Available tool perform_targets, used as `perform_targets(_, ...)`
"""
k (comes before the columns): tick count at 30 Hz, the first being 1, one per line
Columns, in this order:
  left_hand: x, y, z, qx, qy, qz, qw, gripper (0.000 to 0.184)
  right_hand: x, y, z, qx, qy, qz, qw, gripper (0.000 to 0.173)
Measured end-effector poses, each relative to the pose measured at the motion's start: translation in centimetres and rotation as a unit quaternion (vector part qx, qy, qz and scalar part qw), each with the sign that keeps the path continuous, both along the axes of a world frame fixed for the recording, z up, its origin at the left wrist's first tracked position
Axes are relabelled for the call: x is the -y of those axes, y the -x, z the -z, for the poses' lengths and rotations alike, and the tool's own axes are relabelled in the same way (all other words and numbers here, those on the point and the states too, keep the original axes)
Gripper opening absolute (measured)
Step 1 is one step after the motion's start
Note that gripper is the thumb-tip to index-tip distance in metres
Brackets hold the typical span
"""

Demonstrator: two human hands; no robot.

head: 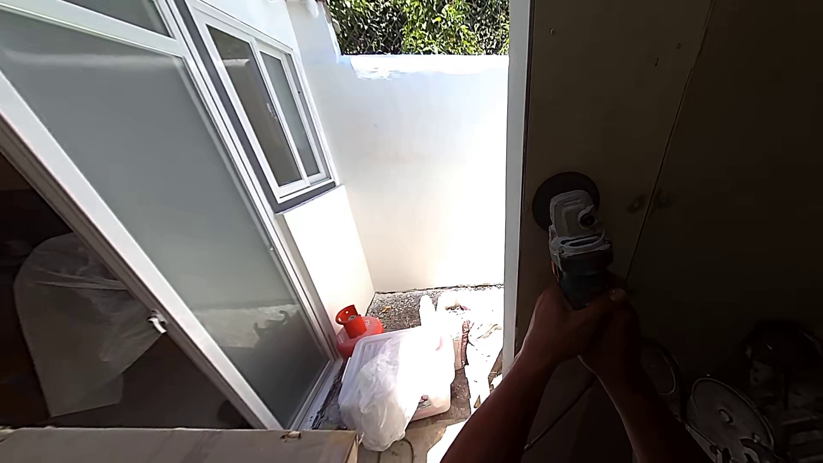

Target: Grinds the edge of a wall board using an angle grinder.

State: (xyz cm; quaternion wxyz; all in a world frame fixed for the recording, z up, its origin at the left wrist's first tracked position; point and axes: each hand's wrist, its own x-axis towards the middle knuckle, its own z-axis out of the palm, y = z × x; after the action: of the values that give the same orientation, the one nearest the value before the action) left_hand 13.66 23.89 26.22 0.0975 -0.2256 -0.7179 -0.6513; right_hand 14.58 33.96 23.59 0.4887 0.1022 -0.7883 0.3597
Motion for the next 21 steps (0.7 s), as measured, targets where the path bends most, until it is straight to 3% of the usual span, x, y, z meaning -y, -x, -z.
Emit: perform_targets(21,-0.1,0.4,1.0,0.003,-0.025,0.019,1.0,0.049,-0.1,0.2,0.7,-0.007,0.0,0.013,1.0,0.057)
